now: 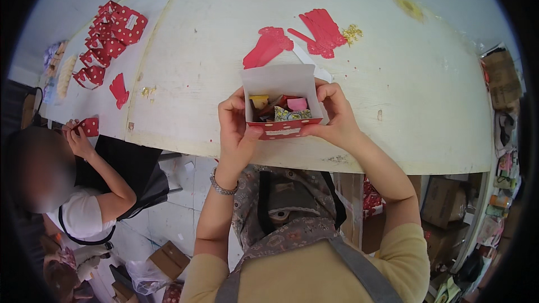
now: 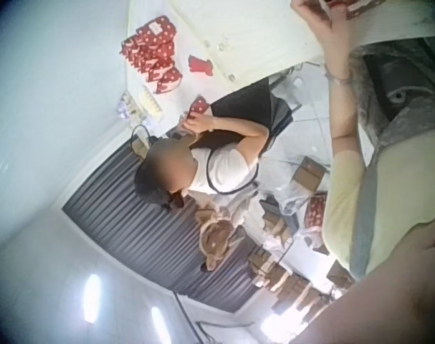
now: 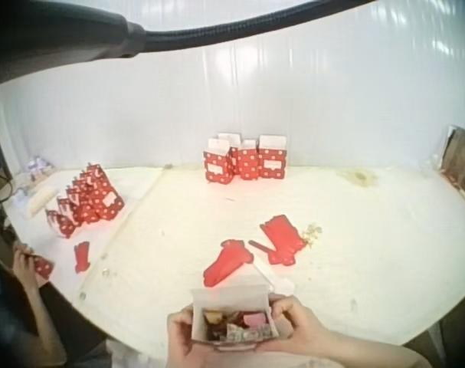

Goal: The person assembles small red polka-dotted gift boxes by folding the paper flaps and securing them with white adhesive stickers. They repeatedly pick up flat box components, fold the sides, and apply stickers to close the boxes, placing the finished units on the table.

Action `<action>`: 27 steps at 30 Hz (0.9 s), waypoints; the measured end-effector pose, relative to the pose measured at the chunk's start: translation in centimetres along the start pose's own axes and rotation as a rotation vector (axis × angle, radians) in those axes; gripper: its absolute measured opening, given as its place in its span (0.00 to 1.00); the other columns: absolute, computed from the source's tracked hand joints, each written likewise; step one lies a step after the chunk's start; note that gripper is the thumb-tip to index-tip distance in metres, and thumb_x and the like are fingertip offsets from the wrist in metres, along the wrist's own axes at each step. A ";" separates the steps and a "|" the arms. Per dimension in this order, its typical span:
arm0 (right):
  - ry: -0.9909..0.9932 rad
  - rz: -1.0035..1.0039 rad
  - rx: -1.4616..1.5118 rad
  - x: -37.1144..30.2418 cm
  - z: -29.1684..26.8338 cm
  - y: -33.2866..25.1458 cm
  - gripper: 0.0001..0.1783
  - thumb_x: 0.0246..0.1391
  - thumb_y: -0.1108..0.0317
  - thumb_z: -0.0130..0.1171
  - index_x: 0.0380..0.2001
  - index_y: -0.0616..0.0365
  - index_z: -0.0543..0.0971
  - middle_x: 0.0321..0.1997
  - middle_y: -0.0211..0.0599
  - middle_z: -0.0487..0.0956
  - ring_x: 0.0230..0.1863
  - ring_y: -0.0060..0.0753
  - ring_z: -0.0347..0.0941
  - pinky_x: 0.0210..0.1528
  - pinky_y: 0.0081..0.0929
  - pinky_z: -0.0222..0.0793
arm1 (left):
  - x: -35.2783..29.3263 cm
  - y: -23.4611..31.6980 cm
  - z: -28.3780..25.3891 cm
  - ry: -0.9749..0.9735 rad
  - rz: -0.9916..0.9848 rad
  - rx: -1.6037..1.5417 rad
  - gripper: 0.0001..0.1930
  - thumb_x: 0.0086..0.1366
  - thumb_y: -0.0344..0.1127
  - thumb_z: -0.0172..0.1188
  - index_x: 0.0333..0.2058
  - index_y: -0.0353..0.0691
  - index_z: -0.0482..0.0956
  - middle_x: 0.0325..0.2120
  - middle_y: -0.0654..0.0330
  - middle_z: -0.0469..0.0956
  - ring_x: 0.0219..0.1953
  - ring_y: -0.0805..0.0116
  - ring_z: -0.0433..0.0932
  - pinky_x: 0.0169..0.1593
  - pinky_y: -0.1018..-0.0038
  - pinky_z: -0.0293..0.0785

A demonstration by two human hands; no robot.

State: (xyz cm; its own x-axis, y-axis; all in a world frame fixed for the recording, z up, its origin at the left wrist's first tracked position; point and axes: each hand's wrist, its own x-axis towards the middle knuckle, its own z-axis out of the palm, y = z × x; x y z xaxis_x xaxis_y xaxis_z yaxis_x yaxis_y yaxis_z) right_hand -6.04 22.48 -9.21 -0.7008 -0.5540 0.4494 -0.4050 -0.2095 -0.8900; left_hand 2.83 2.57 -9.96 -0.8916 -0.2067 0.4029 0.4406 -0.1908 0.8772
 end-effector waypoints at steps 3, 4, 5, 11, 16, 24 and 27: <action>0.075 -0.051 -0.046 -0.3 0.5 -0.6 0.26 0.38 0.68 0.77 0.37 0.56 0.71 0.53 0.43 0.72 0.53 0.34 0.69 0.56 0.31 0.63 | -0.4 0.1 0.5 0.073 0.063 0.118 0.16 0.65 0.38 0.59 0.45 0.35 0.66 0.53 0.50 0.67 0.52 0.65 0.69 0.55 0.69 0.67; 0.104 -0.071 -0.110 -0.2 0.5 -0.6 0.23 0.39 0.69 0.76 0.35 0.58 0.73 0.49 0.42 0.74 0.49 0.32 0.70 0.52 0.29 0.65 | -0.5 0.2 0.8 0.114 0.050 0.190 0.13 0.66 0.36 0.58 0.43 0.34 0.70 0.49 0.52 0.70 0.49 0.67 0.70 0.53 0.71 0.68; 0.133 -0.091 -0.175 -0.2 0.6 -0.7 0.20 0.40 0.70 0.75 0.34 0.60 0.74 0.46 0.41 0.75 0.46 0.31 0.71 0.49 0.27 0.66 | -0.6 0.2 1.2 0.153 0.036 0.262 0.10 0.67 0.35 0.57 0.40 0.33 0.73 0.46 0.53 0.72 0.46 0.70 0.71 0.51 0.74 0.68; 0.355 0.048 -0.123 0.3 2.3 -1.4 0.10 0.48 0.75 0.67 0.32 0.63 0.76 0.33 0.35 0.77 0.31 0.20 0.68 0.35 0.18 0.65 | 0.2 0.0 3.5 0.381 -0.114 0.200 0.06 0.66 0.30 0.57 0.38 0.34 0.75 0.33 0.62 0.76 0.33 0.81 0.70 0.38 0.83 0.67; 0.385 0.297 0.235 1.4 2.7 -2.4 0.15 0.55 0.74 0.62 0.44 0.62 0.70 0.35 0.32 0.78 0.34 0.16 0.70 0.36 0.16 0.66 | 1.3 1.4 4.1 0.393 -0.127 0.313 0.10 0.65 0.27 0.58 0.45 0.35 0.72 0.35 0.63 0.77 0.33 0.82 0.71 0.35 0.84 0.67; 0.268 0.314 0.236 0.4 3.1 -1.8 0.14 0.60 0.73 0.57 0.47 0.62 0.69 0.38 0.32 0.79 0.37 0.14 0.72 0.39 0.17 0.70 | 2.0 2.9 3.4 0.208 -0.401 0.081 0.13 0.69 0.33 0.54 0.49 0.34 0.70 0.37 0.60 0.78 0.37 0.82 0.73 0.39 0.82 0.71; 0.276 0.271 0.196 0.2 3.3 -2.1 0.13 0.61 0.73 0.55 0.47 0.62 0.70 0.37 0.32 0.79 0.36 0.13 0.72 0.38 0.16 0.69 | 1.7 2.9 3.2 0.147 -0.390 0.157 0.13 0.70 0.33 0.52 0.50 0.35 0.70 0.36 0.59 0.78 0.36 0.82 0.74 0.38 0.83 0.71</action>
State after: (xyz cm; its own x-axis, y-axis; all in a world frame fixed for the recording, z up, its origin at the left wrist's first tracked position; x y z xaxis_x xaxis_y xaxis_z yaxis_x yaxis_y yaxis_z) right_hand -3.42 20.17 -7.54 -0.9080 -0.3796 0.1773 -0.0838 -0.2500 -0.9646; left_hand 2.28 4.75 -5.93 -0.9587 -0.2843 0.0028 0.0431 -0.1356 0.9898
